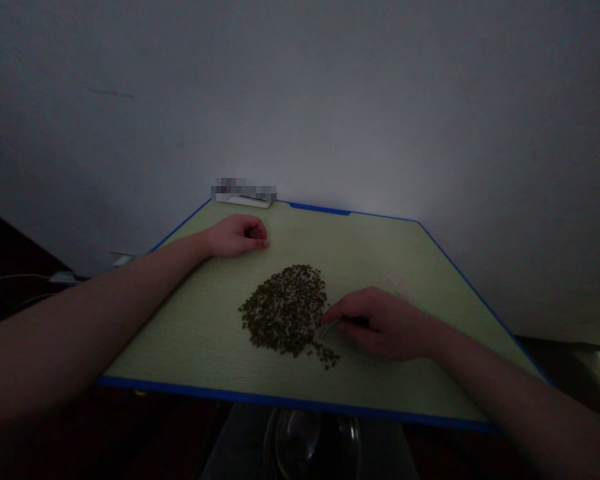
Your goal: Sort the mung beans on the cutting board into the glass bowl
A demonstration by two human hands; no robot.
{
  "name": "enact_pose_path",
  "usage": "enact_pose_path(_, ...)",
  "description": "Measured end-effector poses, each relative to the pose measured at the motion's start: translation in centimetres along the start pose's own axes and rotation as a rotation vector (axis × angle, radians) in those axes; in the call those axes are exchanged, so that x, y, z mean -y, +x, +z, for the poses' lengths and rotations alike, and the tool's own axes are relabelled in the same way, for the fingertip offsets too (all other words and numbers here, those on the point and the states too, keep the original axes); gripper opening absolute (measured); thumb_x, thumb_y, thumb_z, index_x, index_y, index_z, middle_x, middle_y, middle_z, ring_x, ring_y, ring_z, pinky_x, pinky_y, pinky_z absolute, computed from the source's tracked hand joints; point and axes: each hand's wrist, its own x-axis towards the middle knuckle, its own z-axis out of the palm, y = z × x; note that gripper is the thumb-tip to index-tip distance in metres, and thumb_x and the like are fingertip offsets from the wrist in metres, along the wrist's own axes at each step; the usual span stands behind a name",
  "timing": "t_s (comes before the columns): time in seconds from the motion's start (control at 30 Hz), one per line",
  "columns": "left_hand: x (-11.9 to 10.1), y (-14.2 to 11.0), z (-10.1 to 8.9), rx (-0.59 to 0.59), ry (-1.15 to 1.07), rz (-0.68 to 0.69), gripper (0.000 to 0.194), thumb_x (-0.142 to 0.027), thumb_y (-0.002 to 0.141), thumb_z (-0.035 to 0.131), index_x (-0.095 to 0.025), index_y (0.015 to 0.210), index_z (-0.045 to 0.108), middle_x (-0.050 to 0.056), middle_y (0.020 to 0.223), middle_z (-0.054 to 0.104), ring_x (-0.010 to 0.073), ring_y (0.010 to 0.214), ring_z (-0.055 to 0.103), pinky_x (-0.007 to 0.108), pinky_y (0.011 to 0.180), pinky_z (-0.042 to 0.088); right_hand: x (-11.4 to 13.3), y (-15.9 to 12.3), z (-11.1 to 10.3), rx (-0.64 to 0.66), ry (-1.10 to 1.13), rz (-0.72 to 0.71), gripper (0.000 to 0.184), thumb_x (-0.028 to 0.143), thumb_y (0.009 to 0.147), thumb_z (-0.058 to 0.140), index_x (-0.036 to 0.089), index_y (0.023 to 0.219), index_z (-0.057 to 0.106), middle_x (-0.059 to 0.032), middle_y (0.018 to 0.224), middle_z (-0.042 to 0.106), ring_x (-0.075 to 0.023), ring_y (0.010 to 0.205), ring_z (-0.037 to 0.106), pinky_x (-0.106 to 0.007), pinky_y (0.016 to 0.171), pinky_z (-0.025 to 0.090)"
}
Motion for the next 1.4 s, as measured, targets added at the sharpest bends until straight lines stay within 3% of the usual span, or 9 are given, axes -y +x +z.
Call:
enact_pose_path(0.43,0.0,0.0,0.1,-0.002,-0.007,-0.027,0.028,-0.039,0.067,0.066,-0.015,0.077,0.058,-0.002,0.060,0.053,0.0088,0.053,0.044,0.022,0.049,0.035,0.1,0.5,0.3,-0.009,0.005,-0.043,0.038,0.007,0.078,0.048,0.017,0.110,0.066,-0.0056,0.096,0.071,-0.0155,0.083,0.062,-0.027,0.074,0.044)
enact_pose_path(1.0,-0.1,0.0,0.0,-0.010,0.006,-0.018,0.027,-0.039,0.066,0.065,-0.015,0.076,0.058,-0.002,0.061,0.054,0.0093,0.054,0.045,0.023,0.051,0.035,0.4,0.5,0.3,0.010,0.026,-0.107,0.036,0.008,0.080,0.048,0.017,0.109,0.066,-0.0053,0.092,0.071,-0.0137,0.077,0.061,-0.025,0.069,0.044)
enact_pose_path(1.4,0.3,0.1,0.0,-0.010,0.029,-0.006,0.029,-0.042,0.067,0.064,-0.015,0.077,0.058,-0.002,0.059,0.053,0.0095,0.052,0.045,0.022,0.048,0.033,1.2,1.0,0.4,0.054,-0.002,-0.112,0.035,0.010,0.083,0.048,0.016,0.112,0.066,-0.0064,0.096,0.070,-0.0149,0.083,0.061,-0.026,0.074,0.044)
